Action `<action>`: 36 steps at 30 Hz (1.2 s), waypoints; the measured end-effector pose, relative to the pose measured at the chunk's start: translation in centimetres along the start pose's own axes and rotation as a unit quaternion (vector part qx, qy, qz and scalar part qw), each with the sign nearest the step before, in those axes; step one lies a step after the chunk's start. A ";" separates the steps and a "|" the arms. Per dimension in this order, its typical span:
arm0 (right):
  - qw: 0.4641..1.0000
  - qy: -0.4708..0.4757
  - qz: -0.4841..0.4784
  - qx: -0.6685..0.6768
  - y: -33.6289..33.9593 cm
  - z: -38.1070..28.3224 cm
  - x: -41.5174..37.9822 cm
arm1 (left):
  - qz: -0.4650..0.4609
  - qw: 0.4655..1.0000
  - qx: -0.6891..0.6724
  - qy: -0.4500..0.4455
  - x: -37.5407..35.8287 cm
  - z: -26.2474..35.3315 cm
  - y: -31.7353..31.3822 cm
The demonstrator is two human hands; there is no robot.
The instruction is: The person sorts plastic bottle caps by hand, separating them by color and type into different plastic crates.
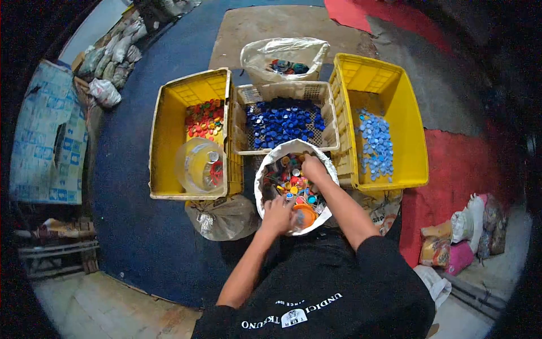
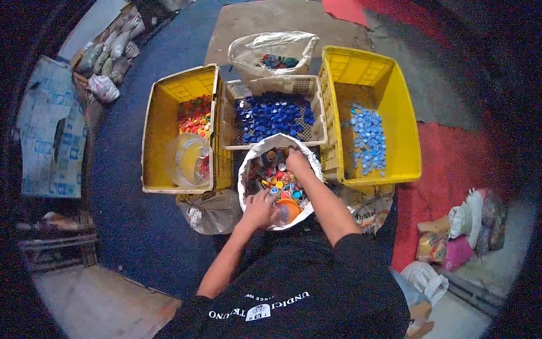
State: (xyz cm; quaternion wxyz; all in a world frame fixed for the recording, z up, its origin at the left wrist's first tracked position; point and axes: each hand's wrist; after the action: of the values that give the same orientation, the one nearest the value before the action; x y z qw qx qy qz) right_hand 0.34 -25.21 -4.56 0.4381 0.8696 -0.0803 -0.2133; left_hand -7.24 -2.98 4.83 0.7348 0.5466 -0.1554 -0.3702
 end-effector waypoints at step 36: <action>0.976 0.059 -0.008 0.210 5.9 -1.2 -12.3 | -0.030 0.370 -0.883 0.287 2.7 0.9 0.1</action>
State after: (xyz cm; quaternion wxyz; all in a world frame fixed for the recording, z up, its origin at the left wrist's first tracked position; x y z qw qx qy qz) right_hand -9.89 -23.87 4.51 0.2479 0.9539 -0.0905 -0.1429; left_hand -5.96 -5.52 4.77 0.7881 -0.3354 0.4969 -0.1395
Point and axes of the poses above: each hand's wrist, its own x-axis towards the middle knuckle, its own y-axis out of the back of the hand, z = x × y
